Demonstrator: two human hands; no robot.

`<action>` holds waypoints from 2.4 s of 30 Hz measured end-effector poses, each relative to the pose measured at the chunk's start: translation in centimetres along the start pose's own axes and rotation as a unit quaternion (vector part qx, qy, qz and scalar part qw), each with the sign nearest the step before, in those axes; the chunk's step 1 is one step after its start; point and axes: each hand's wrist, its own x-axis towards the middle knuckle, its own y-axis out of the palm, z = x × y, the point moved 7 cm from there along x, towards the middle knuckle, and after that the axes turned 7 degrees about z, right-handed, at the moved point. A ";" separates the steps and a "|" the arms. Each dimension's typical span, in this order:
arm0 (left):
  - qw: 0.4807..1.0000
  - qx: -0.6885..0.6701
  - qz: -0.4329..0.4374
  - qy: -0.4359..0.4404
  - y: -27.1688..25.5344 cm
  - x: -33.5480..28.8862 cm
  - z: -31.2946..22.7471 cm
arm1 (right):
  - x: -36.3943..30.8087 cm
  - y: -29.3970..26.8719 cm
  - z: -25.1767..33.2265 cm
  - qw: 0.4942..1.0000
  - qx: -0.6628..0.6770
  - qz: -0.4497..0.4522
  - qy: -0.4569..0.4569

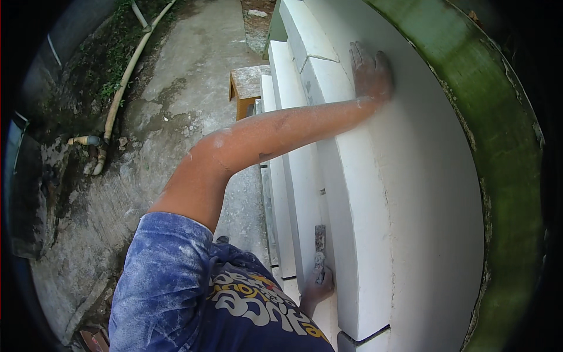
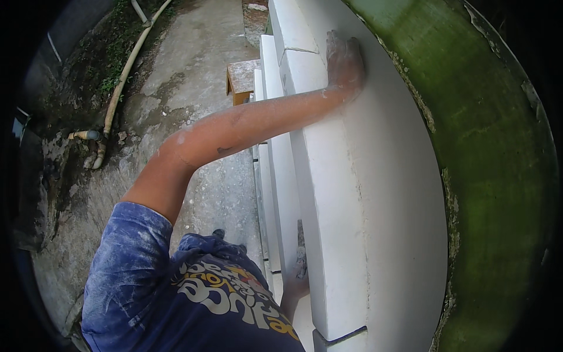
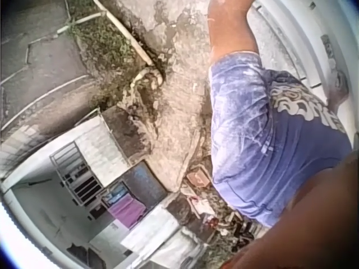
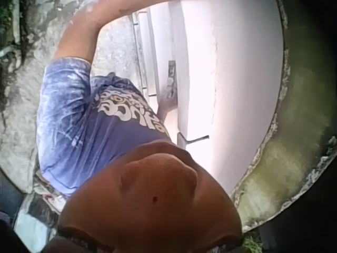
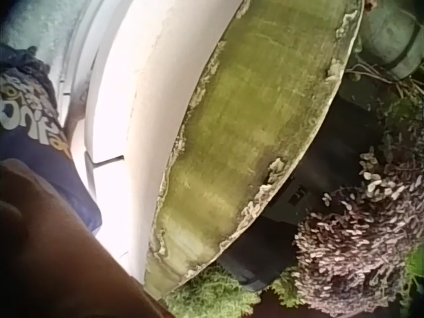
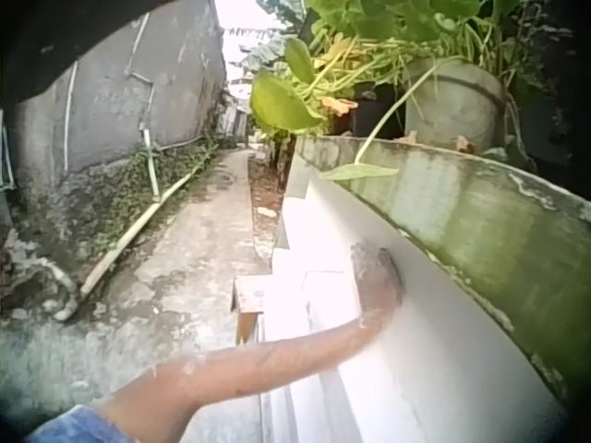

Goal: Filling cracks and smoothing a wall surface using a scraper and a sanding block.

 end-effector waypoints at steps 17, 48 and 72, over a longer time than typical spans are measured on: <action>0.948 -0.205 0.164 -0.178 -1.9 1.8 0.4 | -0.2 -0.3 0.2 0.999 -0.028 0.003 -0.022; 0.991 -0.070 0.047 -0.105 0.1 -2.3 2.0 | 0.7 -1.6 3.1 0.995 0.051 0.034 0.074; 0.994 -0.075 0.073 0.041 -3.5 0.7 0.3 | 1.0 -1.4 3.5 0.995 0.040 0.053 0.072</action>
